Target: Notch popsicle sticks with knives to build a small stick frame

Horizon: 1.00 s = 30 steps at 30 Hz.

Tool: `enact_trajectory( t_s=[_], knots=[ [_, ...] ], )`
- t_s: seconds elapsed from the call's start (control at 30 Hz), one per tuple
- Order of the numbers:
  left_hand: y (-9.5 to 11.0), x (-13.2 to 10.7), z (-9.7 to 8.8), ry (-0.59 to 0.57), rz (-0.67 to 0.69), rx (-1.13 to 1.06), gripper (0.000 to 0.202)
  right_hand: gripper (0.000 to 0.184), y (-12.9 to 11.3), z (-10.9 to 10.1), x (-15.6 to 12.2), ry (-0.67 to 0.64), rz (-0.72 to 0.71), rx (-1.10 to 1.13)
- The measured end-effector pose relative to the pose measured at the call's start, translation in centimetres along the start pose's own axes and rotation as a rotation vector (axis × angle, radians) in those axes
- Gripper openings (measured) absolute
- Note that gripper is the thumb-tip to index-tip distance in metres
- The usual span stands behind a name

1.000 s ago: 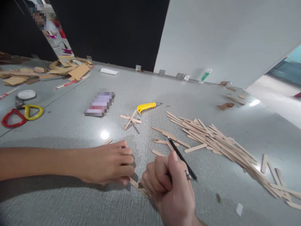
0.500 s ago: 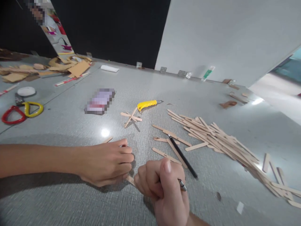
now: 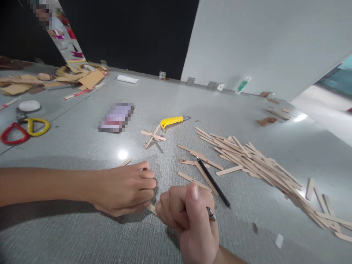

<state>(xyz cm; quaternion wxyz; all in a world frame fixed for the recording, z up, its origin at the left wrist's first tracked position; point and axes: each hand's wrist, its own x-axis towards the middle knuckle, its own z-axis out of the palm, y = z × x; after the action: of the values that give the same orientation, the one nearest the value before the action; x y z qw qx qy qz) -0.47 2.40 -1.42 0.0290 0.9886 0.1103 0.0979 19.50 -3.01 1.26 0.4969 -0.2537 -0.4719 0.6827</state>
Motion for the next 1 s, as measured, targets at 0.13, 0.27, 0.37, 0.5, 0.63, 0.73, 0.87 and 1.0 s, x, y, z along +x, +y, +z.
enact_trajectory(
  t_s=[0.13, 0.27, 0.37, 0.5, 0.63, 0.73, 0.87, 1.0],
  knots=[
    [0.0, 0.0, -0.1, 0.014, 0.0, -0.008, 0.028, 0.07, 0.1, -0.1, 0.1, -0.001, 0.006, 0.008],
    [0.1, 0.0, -0.1, 0.012, -0.004, -0.004, 0.028, 0.069, 0.0, -0.2, 0.3, -0.01, -0.009, 0.017],
    [0.0, 0.0, 0.0, -0.005, -0.006, -0.004, 0.029, 0.069, 0.0, -0.2, 0.3, -0.021, -0.002, 0.021],
    [0.0, 0.0, 0.0, -0.004, -0.004, -0.012, 0.029, 0.067, 0.3, -0.3, 0.0, -0.036, -0.031, -0.028],
    [-0.1, -0.1, 0.1, -0.014, 0.001, -0.02, 0.028, 0.065, 0.8, -0.2, -0.6, -0.067, -0.121, -0.158],
    [-0.2, -0.1, 0.2, 0.005, 0.004, -0.025, 0.028, 0.064, 1.0, 0.0, -0.8, -0.077, -0.171, -0.22],
    [-0.2, 0.0, 0.4, 0.037, 0.004, -0.04, 0.031, 0.064, 0.8, -0.1, -0.4, -0.089, -0.167, -0.222],
    [-0.2, 0.0, 0.5, 0.04, -0.003, -0.035, 0.031, 0.064, -0.2, -0.1, -0.1, -0.078, -0.106, -0.199]
  ],
)
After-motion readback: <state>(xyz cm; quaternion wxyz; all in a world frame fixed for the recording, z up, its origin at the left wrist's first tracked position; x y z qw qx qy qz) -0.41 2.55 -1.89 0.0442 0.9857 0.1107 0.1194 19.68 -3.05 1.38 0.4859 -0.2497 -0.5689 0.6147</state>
